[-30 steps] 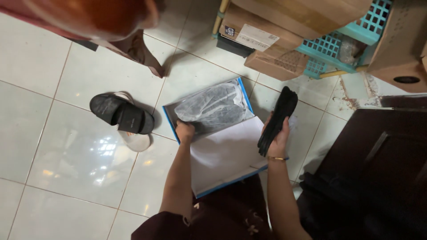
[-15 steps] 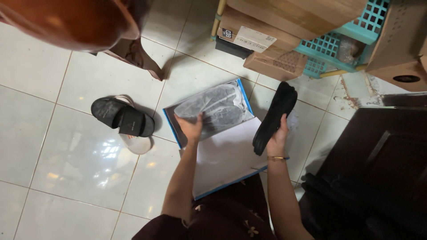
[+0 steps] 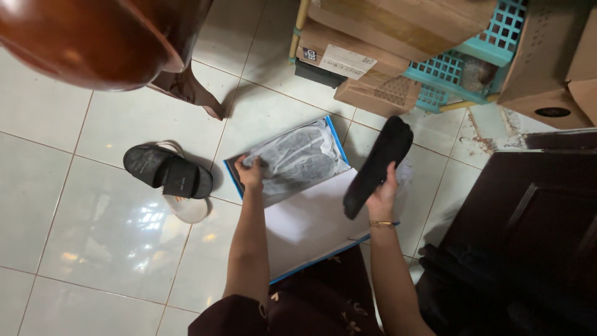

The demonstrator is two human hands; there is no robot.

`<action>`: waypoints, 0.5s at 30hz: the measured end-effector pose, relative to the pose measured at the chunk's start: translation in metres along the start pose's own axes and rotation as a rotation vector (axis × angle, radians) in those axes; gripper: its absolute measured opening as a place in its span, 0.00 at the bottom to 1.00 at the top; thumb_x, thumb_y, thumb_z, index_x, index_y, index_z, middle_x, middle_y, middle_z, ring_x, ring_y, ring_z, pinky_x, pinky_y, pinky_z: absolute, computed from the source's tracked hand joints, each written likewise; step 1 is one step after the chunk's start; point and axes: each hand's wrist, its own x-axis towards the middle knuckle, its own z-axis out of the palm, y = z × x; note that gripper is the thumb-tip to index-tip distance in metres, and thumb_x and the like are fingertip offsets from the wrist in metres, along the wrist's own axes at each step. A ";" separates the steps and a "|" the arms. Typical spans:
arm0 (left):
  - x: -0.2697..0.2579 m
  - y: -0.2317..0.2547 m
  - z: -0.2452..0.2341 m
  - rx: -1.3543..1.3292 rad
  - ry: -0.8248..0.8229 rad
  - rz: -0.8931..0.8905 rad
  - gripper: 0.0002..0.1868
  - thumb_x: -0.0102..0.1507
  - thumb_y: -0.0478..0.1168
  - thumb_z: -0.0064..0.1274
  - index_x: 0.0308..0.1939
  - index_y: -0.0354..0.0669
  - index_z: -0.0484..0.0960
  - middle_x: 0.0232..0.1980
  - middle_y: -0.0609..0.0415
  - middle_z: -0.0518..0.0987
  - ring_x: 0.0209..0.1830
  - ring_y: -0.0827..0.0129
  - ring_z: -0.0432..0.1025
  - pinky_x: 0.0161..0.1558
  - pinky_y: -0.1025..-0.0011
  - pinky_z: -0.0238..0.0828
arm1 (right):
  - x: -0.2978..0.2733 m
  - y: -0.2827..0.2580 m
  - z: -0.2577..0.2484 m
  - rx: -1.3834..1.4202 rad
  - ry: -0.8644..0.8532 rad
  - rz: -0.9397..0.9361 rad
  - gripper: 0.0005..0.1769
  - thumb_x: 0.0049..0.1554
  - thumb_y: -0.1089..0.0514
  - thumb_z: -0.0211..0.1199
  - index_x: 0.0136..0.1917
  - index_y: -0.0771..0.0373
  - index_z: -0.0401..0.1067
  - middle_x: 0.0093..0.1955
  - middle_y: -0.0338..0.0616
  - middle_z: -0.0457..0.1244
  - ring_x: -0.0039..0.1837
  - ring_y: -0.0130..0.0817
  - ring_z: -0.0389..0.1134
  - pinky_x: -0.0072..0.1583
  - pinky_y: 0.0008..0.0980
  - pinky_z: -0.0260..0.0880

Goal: The person opens several shoe boxes, removes shoes and tissue paper, and places the shoes on the floor. They then close the boxes and stack them on a nearby shelf. The activity involves handling multiple pairs of shoes and organizing the boxes.

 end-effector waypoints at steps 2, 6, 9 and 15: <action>-0.002 0.003 -0.001 -0.012 -0.070 0.061 0.26 0.61 0.47 0.62 0.61 0.51 0.73 0.48 0.47 0.78 0.47 0.64 0.73 0.52 0.67 0.73 | -0.006 0.001 0.014 0.031 0.050 0.120 0.33 0.57 0.38 0.64 0.66 0.63 0.71 0.62 0.50 0.68 0.63 0.50 0.68 0.67 0.52 0.67; -0.009 0.019 -0.026 0.231 -0.106 0.355 0.22 0.64 0.42 0.55 0.63 0.47 0.76 0.54 0.48 0.79 0.52 0.63 0.75 0.54 0.64 0.70 | -0.009 0.012 0.041 0.209 -0.005 0.240 0.30 0.61 0.46 0.65 0.70 0.63 0.68 0.70 0.49 0.65 0.72 0.47 0.64 0.74 0.50 0.62; -0.055 0.039 -0.038 0.352 0.057 0.598 0.21 0.69 0.49 0.58 0.60 0.41 0.79 0.61 0.44 0.77 0.58 0.57 0.72 0.58 0.65 0.69 | -0.011 0.023 0.054 0.122 -0.014 0.295 0.29 0.60 0.49 0.65 0.70 0.62 0.67 0.70 0.49 0.64 0.72 0.48 0.63 0.74 0.52 0.60; -0.183 0.098 -0.063 -0.200 -0.796 0.467 0.37 0.60 0.40 0.65 0.71 0.41 0.68 0.64 0.52 0.75 0.64 0.70 0.69 0.64 0.71 0.65 | -0.021 0.046 0.062 -0.102 -0.192 0.255 0.30 0.59 0.57 0.64 0.72 0.61 0.62 0.72 0.46 0.61 0.74 0.47 0.60 0.74 0.54 0.58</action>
